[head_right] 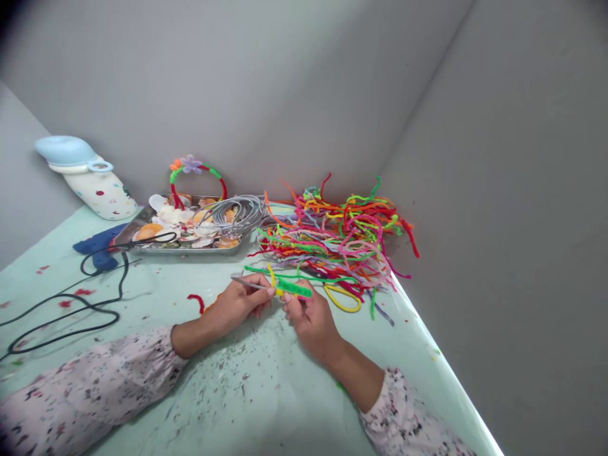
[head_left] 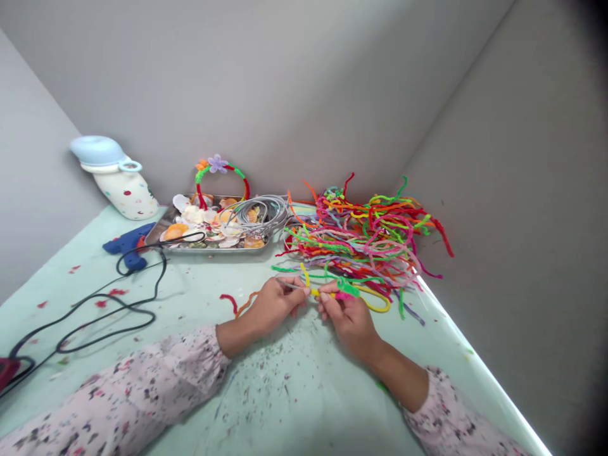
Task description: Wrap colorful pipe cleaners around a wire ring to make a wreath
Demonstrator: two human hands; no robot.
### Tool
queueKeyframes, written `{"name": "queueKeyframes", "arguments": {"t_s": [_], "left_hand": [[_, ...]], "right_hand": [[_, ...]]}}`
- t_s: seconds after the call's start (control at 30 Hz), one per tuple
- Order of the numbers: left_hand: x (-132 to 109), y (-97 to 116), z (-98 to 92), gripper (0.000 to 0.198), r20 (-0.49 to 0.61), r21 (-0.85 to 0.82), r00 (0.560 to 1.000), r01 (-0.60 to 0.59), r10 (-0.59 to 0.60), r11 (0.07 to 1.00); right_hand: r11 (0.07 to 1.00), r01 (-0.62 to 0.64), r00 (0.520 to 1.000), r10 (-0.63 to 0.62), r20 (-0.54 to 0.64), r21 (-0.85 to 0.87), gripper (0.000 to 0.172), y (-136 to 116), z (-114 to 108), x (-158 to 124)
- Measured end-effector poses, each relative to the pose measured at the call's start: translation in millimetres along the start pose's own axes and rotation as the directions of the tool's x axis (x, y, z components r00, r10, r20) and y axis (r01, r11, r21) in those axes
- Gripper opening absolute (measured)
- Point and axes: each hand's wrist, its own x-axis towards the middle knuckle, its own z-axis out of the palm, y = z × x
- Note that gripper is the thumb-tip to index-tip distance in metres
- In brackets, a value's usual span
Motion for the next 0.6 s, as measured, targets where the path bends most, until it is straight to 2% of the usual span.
{"name": "queueKeyframes", "arguments": {"t_s": [0.27, 0.5, 0.6], "left_hand": [[-0.6, 2.6, 2.1, 0.020, -0.040, -0.033, 0.996, 0.076, -0.077, 0.997], [0.4, 2.8, 3.0, 0.018, -0.065, -0.056, 0.996, 0.065, -0.069, 0.996], [0.8, 1.7, 3.1, 0.019, -0.058, -0.084, 0.995, 0.077, -0.082, 0.994]], "right_hand": [[0.983, 0.127, 0.991, -0.121, 0.053, -0.129, 0.013, -0.8, -1.7, -1.3], [0.906, 0.322, 0.947, -0.308, 0.093, -0.274, 0.011, -1.8, -3.9, -2.1], [0.912, 0.317, 0.948, -0.306, 0.081, -0.259, 0.011, -1.5, -3.3, -1.9]]}}
